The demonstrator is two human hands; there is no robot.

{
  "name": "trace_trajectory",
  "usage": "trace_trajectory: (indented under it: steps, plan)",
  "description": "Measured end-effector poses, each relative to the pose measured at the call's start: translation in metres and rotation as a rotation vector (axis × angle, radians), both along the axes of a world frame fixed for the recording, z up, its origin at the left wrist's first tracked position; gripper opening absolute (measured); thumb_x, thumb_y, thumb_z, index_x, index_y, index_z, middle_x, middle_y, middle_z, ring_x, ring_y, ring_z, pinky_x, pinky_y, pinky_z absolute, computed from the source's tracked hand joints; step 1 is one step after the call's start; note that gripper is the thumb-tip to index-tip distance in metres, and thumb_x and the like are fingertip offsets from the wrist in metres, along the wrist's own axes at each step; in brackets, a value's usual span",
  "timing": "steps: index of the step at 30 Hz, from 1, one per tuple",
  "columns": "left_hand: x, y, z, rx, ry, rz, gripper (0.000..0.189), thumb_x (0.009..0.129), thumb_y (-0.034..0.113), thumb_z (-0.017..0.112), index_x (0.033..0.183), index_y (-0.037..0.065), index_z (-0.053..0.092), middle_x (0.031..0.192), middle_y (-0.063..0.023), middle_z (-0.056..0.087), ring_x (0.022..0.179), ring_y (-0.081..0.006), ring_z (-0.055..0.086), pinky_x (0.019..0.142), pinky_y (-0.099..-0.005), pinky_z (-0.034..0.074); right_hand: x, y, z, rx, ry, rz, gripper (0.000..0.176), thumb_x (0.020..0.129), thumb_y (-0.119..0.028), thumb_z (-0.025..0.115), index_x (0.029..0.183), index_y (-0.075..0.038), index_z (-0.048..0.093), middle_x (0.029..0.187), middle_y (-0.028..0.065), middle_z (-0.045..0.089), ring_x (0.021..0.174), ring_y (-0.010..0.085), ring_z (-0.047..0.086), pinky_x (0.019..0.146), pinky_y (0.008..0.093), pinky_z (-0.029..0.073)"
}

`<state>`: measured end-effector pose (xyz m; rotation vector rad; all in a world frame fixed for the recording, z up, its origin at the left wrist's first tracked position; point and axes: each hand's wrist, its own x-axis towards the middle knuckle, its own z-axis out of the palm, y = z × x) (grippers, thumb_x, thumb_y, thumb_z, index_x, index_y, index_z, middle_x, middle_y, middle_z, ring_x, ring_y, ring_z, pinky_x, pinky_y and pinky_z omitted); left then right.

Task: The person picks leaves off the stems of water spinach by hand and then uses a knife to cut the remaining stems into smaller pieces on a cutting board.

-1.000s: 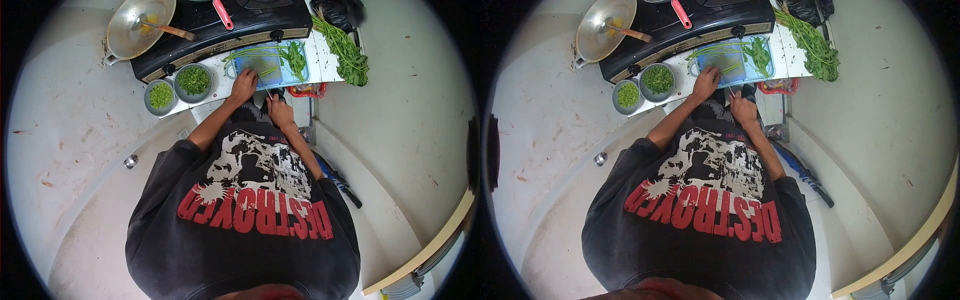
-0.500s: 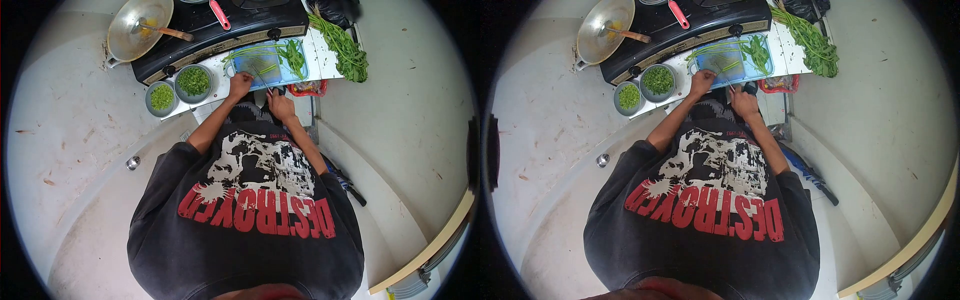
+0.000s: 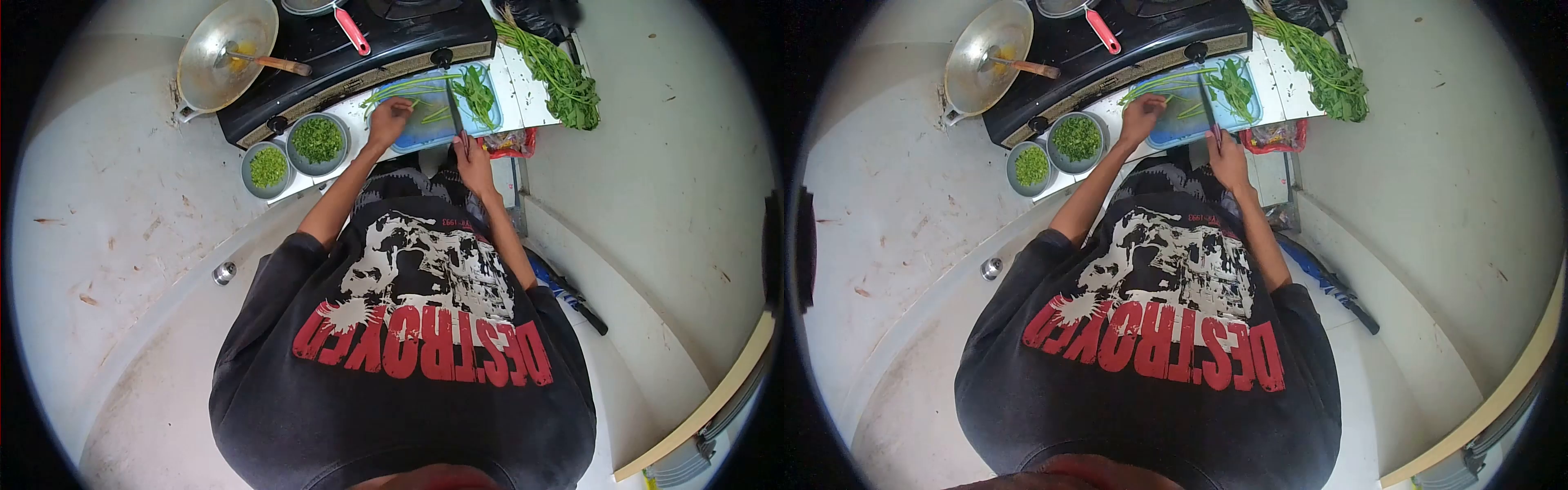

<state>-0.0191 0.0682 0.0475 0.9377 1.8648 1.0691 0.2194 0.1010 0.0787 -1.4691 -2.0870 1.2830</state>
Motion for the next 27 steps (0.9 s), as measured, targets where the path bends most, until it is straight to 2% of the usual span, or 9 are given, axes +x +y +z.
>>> trace_trajectory:
  steps: [3, 4, 7, 10, 16, 19, 22, 25, 27]
  plan:
    - [0.019, 0.026, -0.016, 0.195, 0.275, -0.193, 0.019, 0.087, 0.009, 0.070, 0.105, 0.004, 0.071, 0.098, -0.0144, 0.069, 0.085, -0.0263, 0.071, 0.078, -0.0361, 0.055, 0.010, 0.003, 0.008, -0.027, 0.023, -0.084, 0.040, 0.104, -0.037, 0.052, 0.103, 0.002, 0.062, 0.079, 0.0298, 0.064, 0.081, 0.0501, 0.064, 0.068, 0.0527, 0.048]
    - [0.028, 0.030, -0.016, 0.207, 0.310, -0.229, 0.019, 0.084, 0.008, 0.070, 0.102, 0.002, 0.069, 0.096, -0.0156, 0.066, 0.091, -0.0332, 0.068, 0.081, -0.0407, 0.054, 0.015, 0.003, 0.008, -0.011, 0.022, -0.098, 0.040, 0.104, -0.037, 0.052, 0.103, 0.002, 0.062, 0.079, 0.0293, 0.064, 0.081, 0.0498, 0.064, 0.068, 0.0524, 0.048]
    - [0.043, 0.037, -0.019, 0.190, 0.626, -0.407, 0.025, 0.083, 0.005, 0.069, 0.107, 0.003, 0.066, 0.108, -0.0172, 0.063, 0.102, -0.0369, 0.062, 0.088, -0.0472, 0.052, 0.028, -0.002, 0.002, 0.031, 0.011, -0.139, 0.041, 0.105, -0.037, 0.051, 0.103, 0.002, 0.061, 0.074, 0.0256, 0.062, 0.074, 0.0441, 0.064, 0.065, 0.0491, 0.047]
    - [0.057, 0.033, -0.018, 0.128, 0.733, -0.483, 0.035, 0.081, 0.004, 0.066, 0.115, 0.005, 0.062, 0.116, -0.0172, 0.058, 0.110, -0.0379, 0.057, 0.092, -0.0492, 0.050, 0.038, -0.008, 0.002, 0.049, 0.015, -0.198, 0.043, 0.106, -0.039, 0.048, 0.104, 0.002, 0.060, 0.065, 0.0189, 0.057, 0.059, 0.0304, 0.060, 0.060, 0.0437, 0.046]
    - [0.039, 0.027, -0.027, 0.181, 0.826, -0.555, 0.042, 0.077, 0.001, 0.064, 0.119, 0.003, 0.059, 0.114, -0.0162, 0.059, 0.111, -0.0368, 0.057, 0.092, -0.0491, 0.049, 0.050, -0.021, -0.006, -0.054, 0.040, -0.294, 0.043, 0.107, -0.040, 0.047, 0.104, 0.001, 0.060, 0.064, 0.0158, 0.057, 0.058, 0.0243, 0.057, 0.059, 0.0411, 0.045]
    - [0.014, 0.019, -0.027, 0.161, 0.894, -0.549, 0.039, 0.078, 0.003, 0.064, 0.117, 0.006, 0.061, 0.114, -0.0139, 0.059, 0.110, -0.0334, 0.057, 0.089, -0.0463, 0.046, 0.048, -0.019, 0.008, -0.065, -0.006, -0.254, 0.043, 0.105, -0.038, 0.050, 0.109, 0.003, 0.061, 0.077, 0.0254, 0.064, 0.074, 0.0434, 0.066, 0.066, 0.0454, 0.049]
    - [-0.011, 0.013, -0.022, 0.219, 0.956, -0.523, 0.034, 0.081, 0.008, 0.066, 0.114, 0.009, 0.064, 0.114, -0.0109, 0.059, 0.106, -0.0303, 0.056, 0.087, -0.0449, 0.042, 0.045, -0.016, 0.005, -0.064, -0.007, -0.239, 0.042, 0.105, -0.039, 0.050, 0.107, 0.002, 0.061, 0.074, 0.0248, 0.063, 0.072, 0.0435, 0.066, 0.065, 0.0461, 0.048]
    - [-0.020, 0.014, -0.010, 0.200, 0.912, -0.467, 0.030, 0.084, 0.014, 0.067, 0.114, 0.011, 0.065, 0.112, -0.0080, 0.059, 0.102, -0.0285, 0.055, 0.088, -0.0457, 0.037, 0.040, -0.012, 0.003, -0.064, 0.009, -0.198, 0.042, 0.106, -0.040, 0.049, 0.104, 0.001, 0.060, 0.066, 0.0184, 0.057, 0.059, 0.0287, 0.059, 0.059, 0.0410, 0.044]
    - [-0.021, 0.020, -0.009, 0.170, 0.889, -0.398, 0.029, 0.087, 0.018, 0.068, 0.115, 0.013, 0.066, 0.108, -0.0056, 0.061, 0.103, -0.0274, 0.055, 0.089, -0.0476, 0.035, 0.035, -0.009, 0.003, -0.018, 0.009, -0.172, 0.041, 0.105, -0.038, 0.051, 0.102, 0.001, 0.060, 0.068, 0.0226, 0.060, 0.064, 0.0394, 0.063, 0.059, 0.0453, 0.046]
